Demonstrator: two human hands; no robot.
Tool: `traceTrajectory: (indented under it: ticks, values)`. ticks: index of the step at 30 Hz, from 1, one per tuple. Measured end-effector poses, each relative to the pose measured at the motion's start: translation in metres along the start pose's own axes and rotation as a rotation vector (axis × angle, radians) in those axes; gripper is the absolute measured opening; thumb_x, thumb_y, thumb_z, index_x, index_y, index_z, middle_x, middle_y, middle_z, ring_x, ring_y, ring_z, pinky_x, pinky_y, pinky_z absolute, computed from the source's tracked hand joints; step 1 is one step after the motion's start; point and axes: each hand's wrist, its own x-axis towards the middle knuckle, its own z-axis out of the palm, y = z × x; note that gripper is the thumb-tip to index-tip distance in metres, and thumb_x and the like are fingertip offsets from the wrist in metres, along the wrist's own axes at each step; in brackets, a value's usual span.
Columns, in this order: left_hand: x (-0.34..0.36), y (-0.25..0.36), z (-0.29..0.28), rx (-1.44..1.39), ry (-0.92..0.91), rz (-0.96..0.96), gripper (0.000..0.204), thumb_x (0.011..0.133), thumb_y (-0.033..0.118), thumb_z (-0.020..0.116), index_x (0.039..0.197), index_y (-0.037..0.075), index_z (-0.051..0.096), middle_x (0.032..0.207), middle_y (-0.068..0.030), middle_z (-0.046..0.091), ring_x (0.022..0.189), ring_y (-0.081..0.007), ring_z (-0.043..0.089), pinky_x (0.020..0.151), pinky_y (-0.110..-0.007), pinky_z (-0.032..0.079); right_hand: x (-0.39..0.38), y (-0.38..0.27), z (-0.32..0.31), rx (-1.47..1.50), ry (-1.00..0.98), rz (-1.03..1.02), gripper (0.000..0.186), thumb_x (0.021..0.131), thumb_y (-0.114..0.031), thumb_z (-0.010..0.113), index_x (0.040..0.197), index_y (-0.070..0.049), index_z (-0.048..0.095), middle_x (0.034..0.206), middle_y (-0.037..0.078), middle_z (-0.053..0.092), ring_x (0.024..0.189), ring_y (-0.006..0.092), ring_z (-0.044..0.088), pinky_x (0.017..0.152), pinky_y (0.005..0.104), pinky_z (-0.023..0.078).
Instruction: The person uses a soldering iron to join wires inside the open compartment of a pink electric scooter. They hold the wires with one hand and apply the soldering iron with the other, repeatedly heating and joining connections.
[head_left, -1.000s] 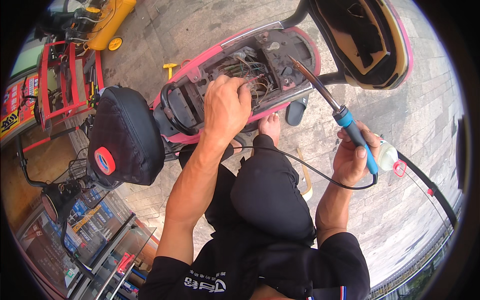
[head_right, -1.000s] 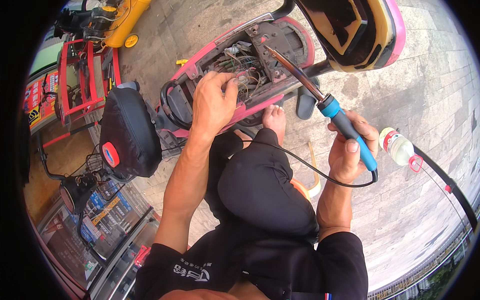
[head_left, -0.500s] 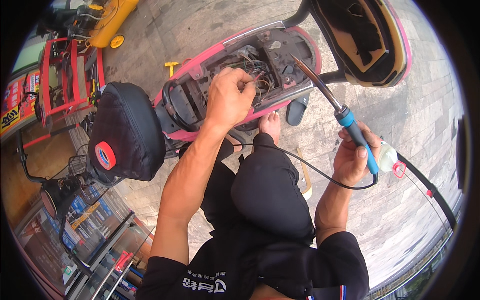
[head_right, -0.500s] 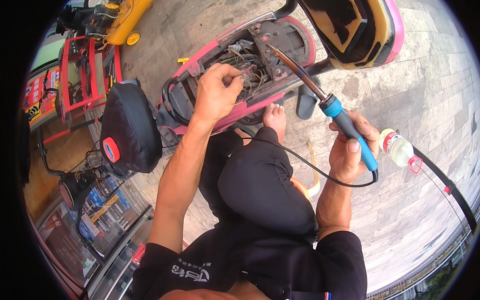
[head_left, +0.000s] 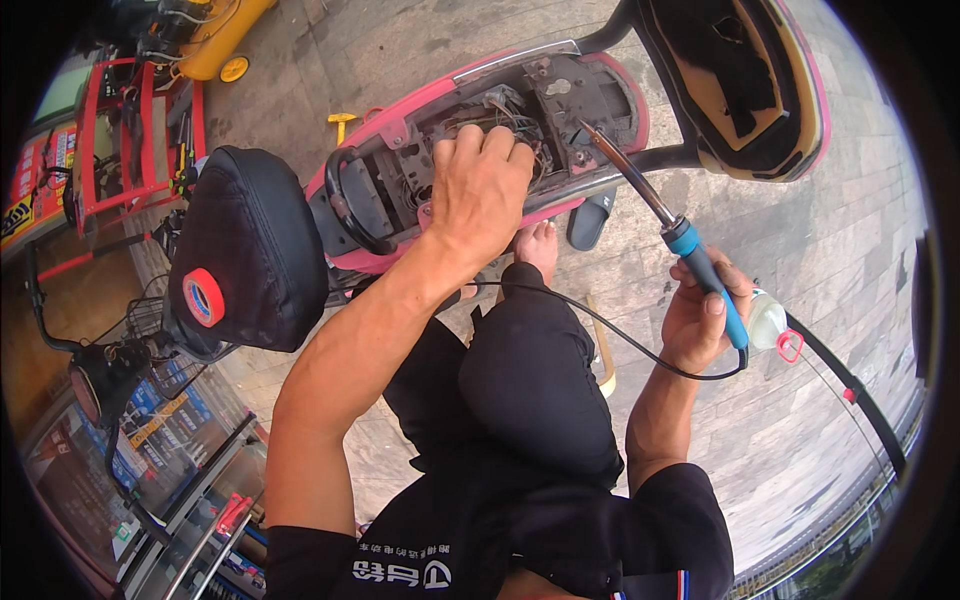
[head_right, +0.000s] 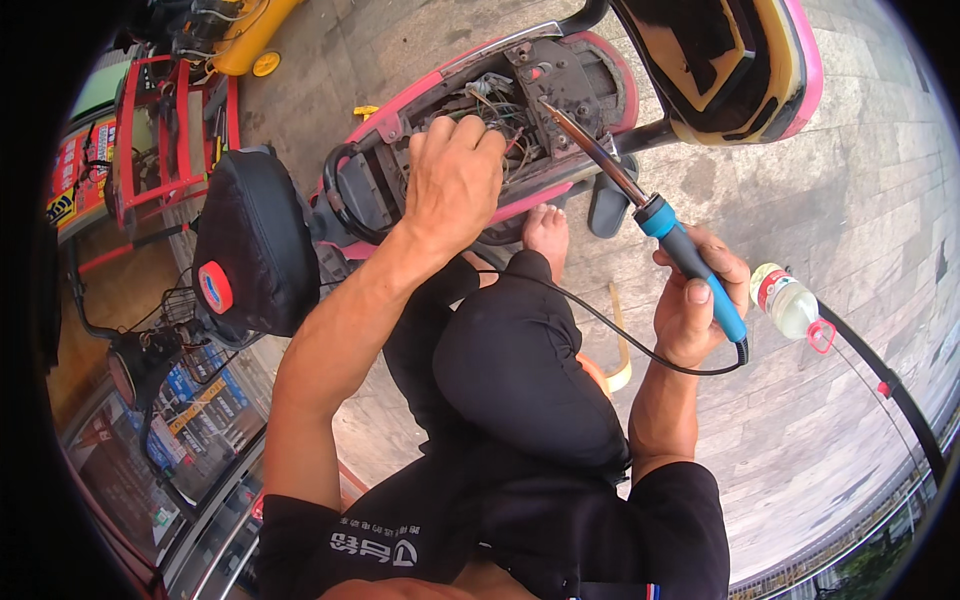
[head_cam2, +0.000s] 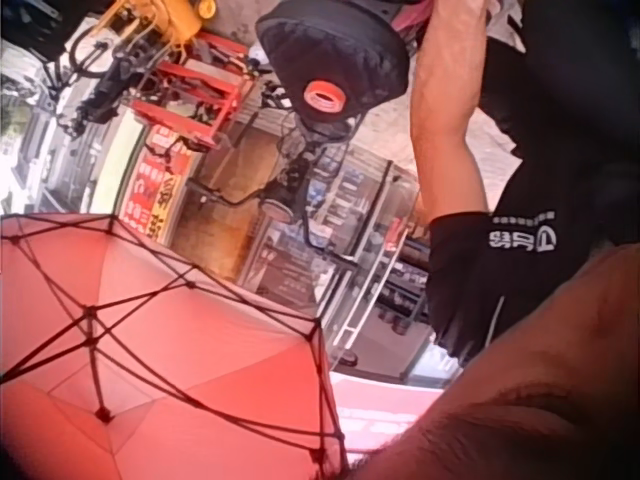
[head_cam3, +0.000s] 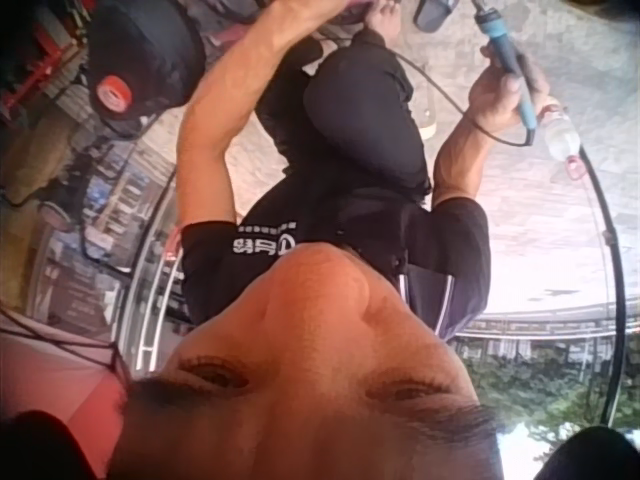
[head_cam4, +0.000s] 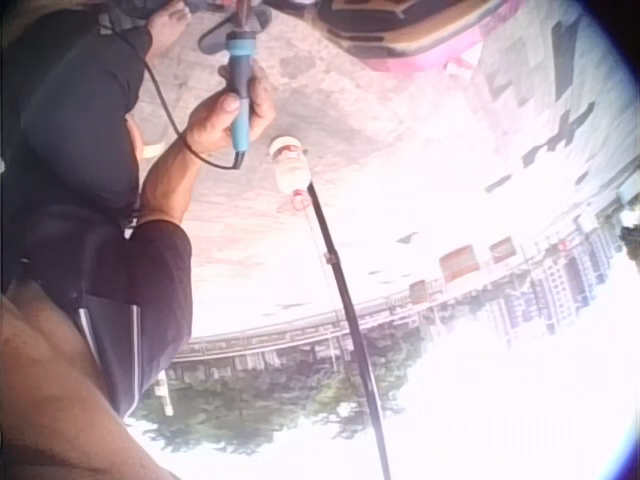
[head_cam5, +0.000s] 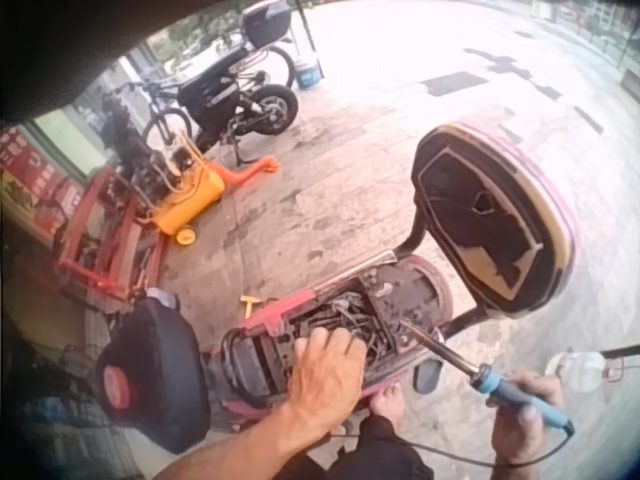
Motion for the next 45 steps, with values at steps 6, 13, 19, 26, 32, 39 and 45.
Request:
traceTrajectory:
  ticks: [6,13,19,26,32,39,45]
  values:
    - [-0.003,-0.008,0.002,0.025,0.018,-0.017,0.008,0.084,0.014,0.06,0.082,0.009,0.065,0.086,-0.0059,0.058,0.087,-0.0277,0.055,0.077,-0.042,0.04,0.004,-0.013,0.0,-0.096,-0.063,-0.089,0.046,0.093,-0.033,0.068,0.126,-0.003,0.056,0.12,0.027,0.06,0.085,0.0261,0.066,0.078,0.0369,0.056]
    - [-0.023,-0.011,0.015,-0.213,0.246,-0.228,0.01,0.083,0.01,0.069,0.093,0.009,0.072,0.084,-0.0067,0.063,0.086,-0.0287,0.059,0.077,-0.042,0.042,0.011,-0.038,0.02,-0.3,-0.219,-0.237,0.049,0.095,-0.043,0.067,0.118,0.0,0.062,0.113,0.028,0.062,0.082,0.0301,0.068,0.068,0.0382,0.059]
    - [-0.028,-0.002,0.03,-0.287,0.348,-0.346,0.01,0.084,0.013,0.068,0.093,0.011,0.073,0.086,-0.0052,0.063,0.088,-0.0284,0.059,0.079,-0.042,0.041,0.051,-0.048,0.05,-0.176,-0.416,-0.331,0.062,0.098,-0.057,0.052,0.125,-0.002,0.06,0.098,0.022,0.066,0.068,0.0214,0.065,0.061,0.0307,0.054]
    - [-0.032,0.001,0.042,-0.327,0.41,-0.412,0.011,0.084,0.018,0.069,0.093,0.012,0.072,0.09,-0.0051,0.064,0.092,-0.0286,0.059,0.084,-0.045,0.038,0.08,-0.049,0.092,0.061,-0.466,-0.156,0.051,0.098,-0.044,0.062,0.123,0.0,0.054,0.101,0.021,0.065,0.072,0.0246,0.068,0.066,0.0355,0.058]
    - [-0.037,-0.002,0.045,-0.361,0.526,-0.402,0.016,0.082,0.009,0.063,0.096,0.012,0.07,0.094,-0.0059,0.066,0.093,-0.0278,0.061,0.084,-0.044,0.039,0.074,-0.059,0.105,0.083,-0.481,-0.076,0.036,0.099,-0.028,0.064,0.119,0.0,0.052,0.101,0.021,0.067,0.077,0.0222,0.067,0.069,0.034,0.057]
    - [-0.063,-0.012,0.025,-0.666,0.572,-0.381,0.017,0.085,-0.004,0.048,0.093,0.002,0.062,0.088,-0.0145,0.07,0.082,-0.0336,0.068,0.076,-0.043,0.052,0.036,-0.097,0.099,-0.128,-0.497,-0.066,0.035,0.1,-0.025,0.062,0.121,0.002,0.052,0.098,0.018,0.069,0.077,0.0158,0.067,0.071,0.0286,0.056]
    - [-0.077,-0.014,0.017,-1.04,0.639,-0.522,0.014,0.092,-0.005,0.042,0.106,-0.002,0.045,0.095,-0.015,0.072,0.078,-0.0183,0.07,0.068,-0.031,0.057,-0.02,-0.136,0.086,-0.091,-0.424,-0.122,0.034,0.1,-0.021,0.061,0.122,0.003,0.052,0.101,0.019,0.068,0.078,0.017,0.068,0.07,0.0296,0.057]
